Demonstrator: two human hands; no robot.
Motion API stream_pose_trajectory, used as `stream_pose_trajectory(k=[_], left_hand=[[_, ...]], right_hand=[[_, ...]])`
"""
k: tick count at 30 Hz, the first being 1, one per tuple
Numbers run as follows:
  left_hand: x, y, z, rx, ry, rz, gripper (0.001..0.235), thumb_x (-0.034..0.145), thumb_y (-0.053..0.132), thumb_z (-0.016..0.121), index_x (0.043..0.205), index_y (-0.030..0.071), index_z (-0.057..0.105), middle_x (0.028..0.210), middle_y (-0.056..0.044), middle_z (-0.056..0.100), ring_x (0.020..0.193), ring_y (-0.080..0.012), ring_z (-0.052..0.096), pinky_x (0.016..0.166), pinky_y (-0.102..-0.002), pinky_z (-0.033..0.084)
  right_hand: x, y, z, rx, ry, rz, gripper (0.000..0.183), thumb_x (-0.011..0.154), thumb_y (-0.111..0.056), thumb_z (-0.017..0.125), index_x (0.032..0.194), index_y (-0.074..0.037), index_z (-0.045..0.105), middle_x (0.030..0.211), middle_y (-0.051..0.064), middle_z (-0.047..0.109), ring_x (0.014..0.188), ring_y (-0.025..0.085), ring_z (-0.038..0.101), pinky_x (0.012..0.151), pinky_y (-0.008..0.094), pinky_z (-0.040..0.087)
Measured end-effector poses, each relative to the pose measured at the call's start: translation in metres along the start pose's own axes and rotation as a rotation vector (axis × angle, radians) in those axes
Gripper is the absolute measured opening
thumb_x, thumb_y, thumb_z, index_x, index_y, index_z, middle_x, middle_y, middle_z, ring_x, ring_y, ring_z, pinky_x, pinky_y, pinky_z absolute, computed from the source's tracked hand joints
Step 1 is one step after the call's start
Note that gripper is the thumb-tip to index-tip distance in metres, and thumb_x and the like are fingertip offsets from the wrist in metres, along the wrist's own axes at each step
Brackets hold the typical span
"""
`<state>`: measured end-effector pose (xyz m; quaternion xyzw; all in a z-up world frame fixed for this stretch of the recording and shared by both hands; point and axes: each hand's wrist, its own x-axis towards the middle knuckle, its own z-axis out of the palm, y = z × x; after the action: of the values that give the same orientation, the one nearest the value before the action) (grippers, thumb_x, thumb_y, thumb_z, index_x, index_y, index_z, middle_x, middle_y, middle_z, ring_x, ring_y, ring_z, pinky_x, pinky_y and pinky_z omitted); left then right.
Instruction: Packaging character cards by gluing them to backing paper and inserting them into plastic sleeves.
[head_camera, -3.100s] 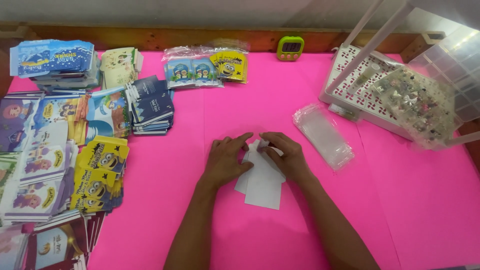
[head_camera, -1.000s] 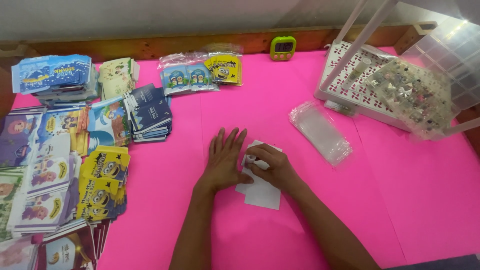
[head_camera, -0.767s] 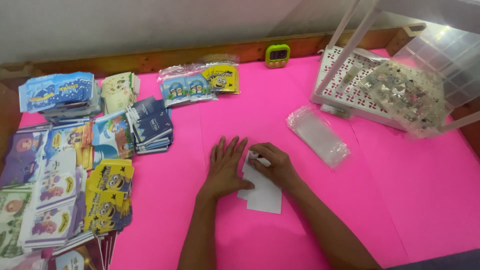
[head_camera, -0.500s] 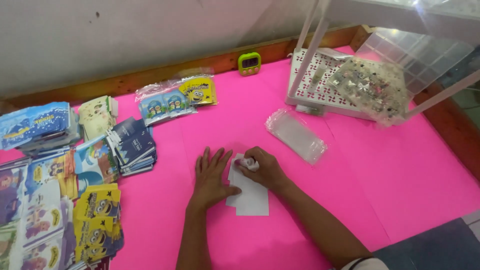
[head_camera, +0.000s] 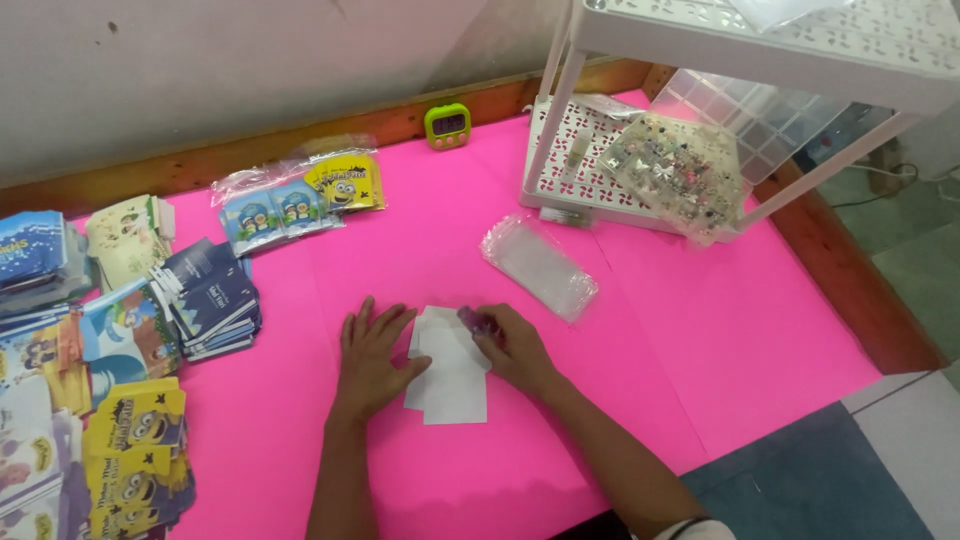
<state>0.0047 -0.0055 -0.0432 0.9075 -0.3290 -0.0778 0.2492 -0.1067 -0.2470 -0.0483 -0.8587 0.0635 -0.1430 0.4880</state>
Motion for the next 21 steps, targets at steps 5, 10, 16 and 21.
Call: stream_pose_trajectory(k=[5,10,16,21], left_hand=[[-0.004,-0.007,0.010,0.012,0.062,0.017,0.070,0.084,0.062,0.068,0.146,0.033,0.056,0.149,0.000,0.056,0.154,-0.0364,0.026,0.126,-0.062,0.011],[0.000,-0.010,0.011,0.007,0.123,0.065,0.066,0.084,0.057,0.071,0.143,0.031,0.060,0.145,-0.002,0.059,0.151,-0.0371,0.033,0.124,-0.064,0.015],[-0.001,-0.011,0.015,0.036,0.130,0.048,0.058,0.089,0.054,0.066,0.141,0.032,0.060,0.145,0.000,0.059,0.149,-0.0344,0.036,0.124,-0.065,0.015],[0.000,0.001,0.005,0.024,0.093,0.023,0.057,0.089,0.060,0.063,0.138,0.030,0.063,0.145,0.000,0.058,0.150,-0.0338,0.035,0.124,-0.066,0.012]], right_hand=[[0.022,0.004,-0.005,0.136,0.201,-0.042,0.018,0.095,-0.010,0.069,0.110,-0.012,0.060,0.099,0.005,0.067,0.097,0.022,0.069,0.085,0.036,0.057],[0.042,0.019,-0.010,0.189,0.302,-0.033,0.022,0.094,-0.009,0.068,0.110,-0.009,0.055,0.098,0.008,0.066,0.095,0.023,0.067,0.081,0.037,0.056],[0.045,0.023,-0.009,0.115,0.189,-0.125,0.043,0.092,-0.001,0.069,0.130,-0.003,0.048,0.105,0.018,0.063,0.100,0.033,0.066,0.084,0.047,0.056],[0.051,0.025,-0.013,0.063,0.165,-0.188,0.020,0.092,-0.001,0.067,0.110,-0.008,0.063,0.097,0.009,0.063,0.094,0.027,0.068,0.083,0.039,0.057]])
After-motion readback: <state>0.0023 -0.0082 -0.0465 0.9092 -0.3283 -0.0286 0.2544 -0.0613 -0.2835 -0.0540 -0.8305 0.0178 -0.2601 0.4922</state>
